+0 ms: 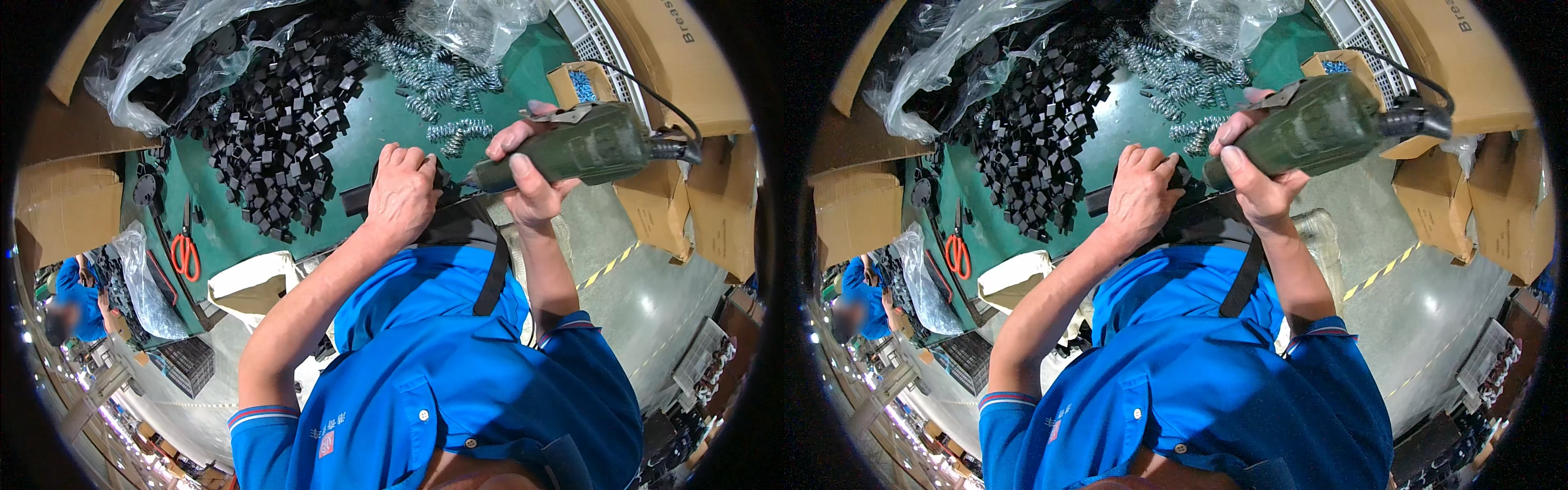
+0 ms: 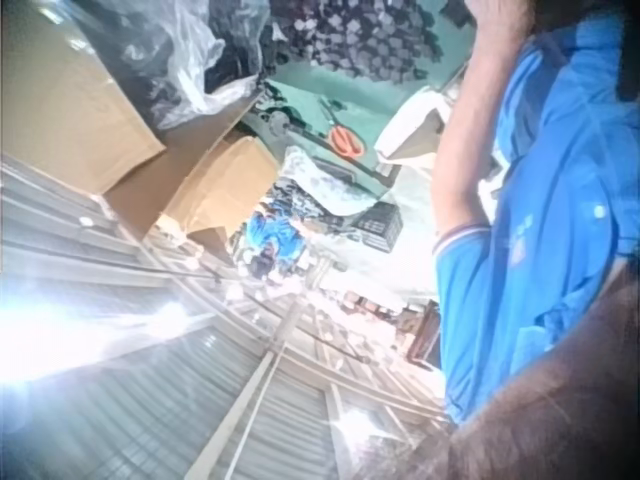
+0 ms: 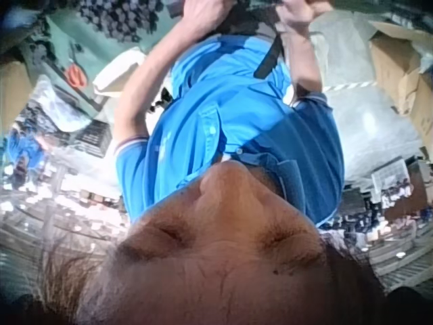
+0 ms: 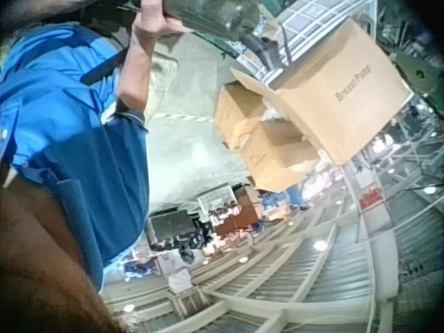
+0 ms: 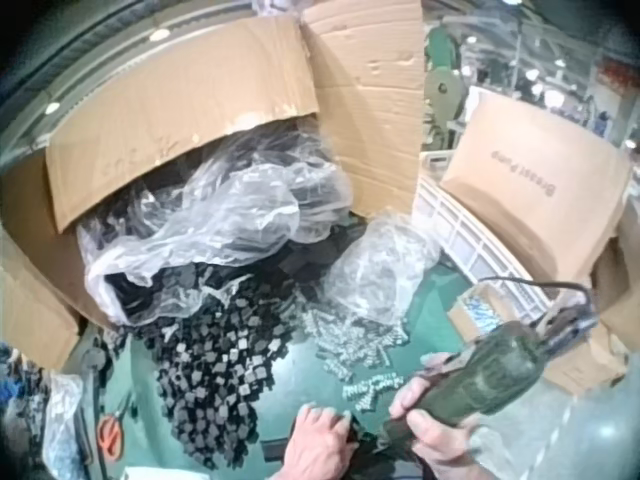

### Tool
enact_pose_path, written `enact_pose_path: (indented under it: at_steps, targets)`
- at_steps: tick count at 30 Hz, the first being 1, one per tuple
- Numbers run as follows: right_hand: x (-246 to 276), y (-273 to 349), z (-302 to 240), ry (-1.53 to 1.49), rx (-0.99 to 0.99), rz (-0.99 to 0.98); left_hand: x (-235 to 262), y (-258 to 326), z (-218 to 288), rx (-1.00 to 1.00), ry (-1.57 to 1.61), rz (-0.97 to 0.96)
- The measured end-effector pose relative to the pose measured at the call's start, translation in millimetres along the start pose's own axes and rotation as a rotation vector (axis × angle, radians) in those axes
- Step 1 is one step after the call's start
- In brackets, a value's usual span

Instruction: The person repeatedly picks small black plastic components and metal springs from a table, inserts them into a circular black housing, and uses a green electric screwdriver to fasten them. The person places the assembled units into a white tote bag and continues the cycle with additional parts.

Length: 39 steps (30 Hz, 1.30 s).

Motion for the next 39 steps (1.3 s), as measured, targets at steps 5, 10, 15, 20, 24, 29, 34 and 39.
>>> enact_pose_path:
  at_steps: [5, 10, 15, 20, 24, 29, 34, 39]
  targets:
    - [-1.9, -18.9, -20.9, -0.088, 0.076, -0.006, -0.8, -2.3, 0.6, 0.017, 0.008, -0.066]
    - [-1.5, -25.8, -9.9, 0.032, 0.050, -0.043, 1.6, -3.1, 4.9, 0.001, -0.023, -0.060]
    - [8.2, -7.1, 18.5, 0.082, -0.031, 0.020, 1.2, -3.4, 5.4, 0.001, -0.023, -0.069]
    - [5.2, 2.9, 25.0, 0.004, -0.085, 0.060, 1.5, -2.4, 5.1, 0.002, -0.028, -0.061]
    - [8.9, 0.9, 20.2, -0.001, -0.075, 0.078, 2.8, -2.8, 5.6, -0.004, -0.023, -0.043]
    - [11.3, -6.4, 7.0, 0.001, -0.051, 0.109, 4.8, -2.4, 5.2, 0.021, 0.007, -0.026]
    - [21.7, -11.5, 6.7, -0.026, 0.007, 0.140, 6.9, -4.6, 5.8, 0.030, 0.038, -0.054]
    - [16.7, -27.8, -6.1, -0.130, 0.044, 0.130, 7.0, -3.7, 8.5, -0.022, 0.033, -0.017]
Point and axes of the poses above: each hand's wrist, its own y-axis away from the middle knuckle, its own x-axis out of the back of the hand, z = x × y, the point moved 9 cm from there along -y, towards the middle knuckle, and after that the axes turned 9 degrees about z, right-handed, at the moved point
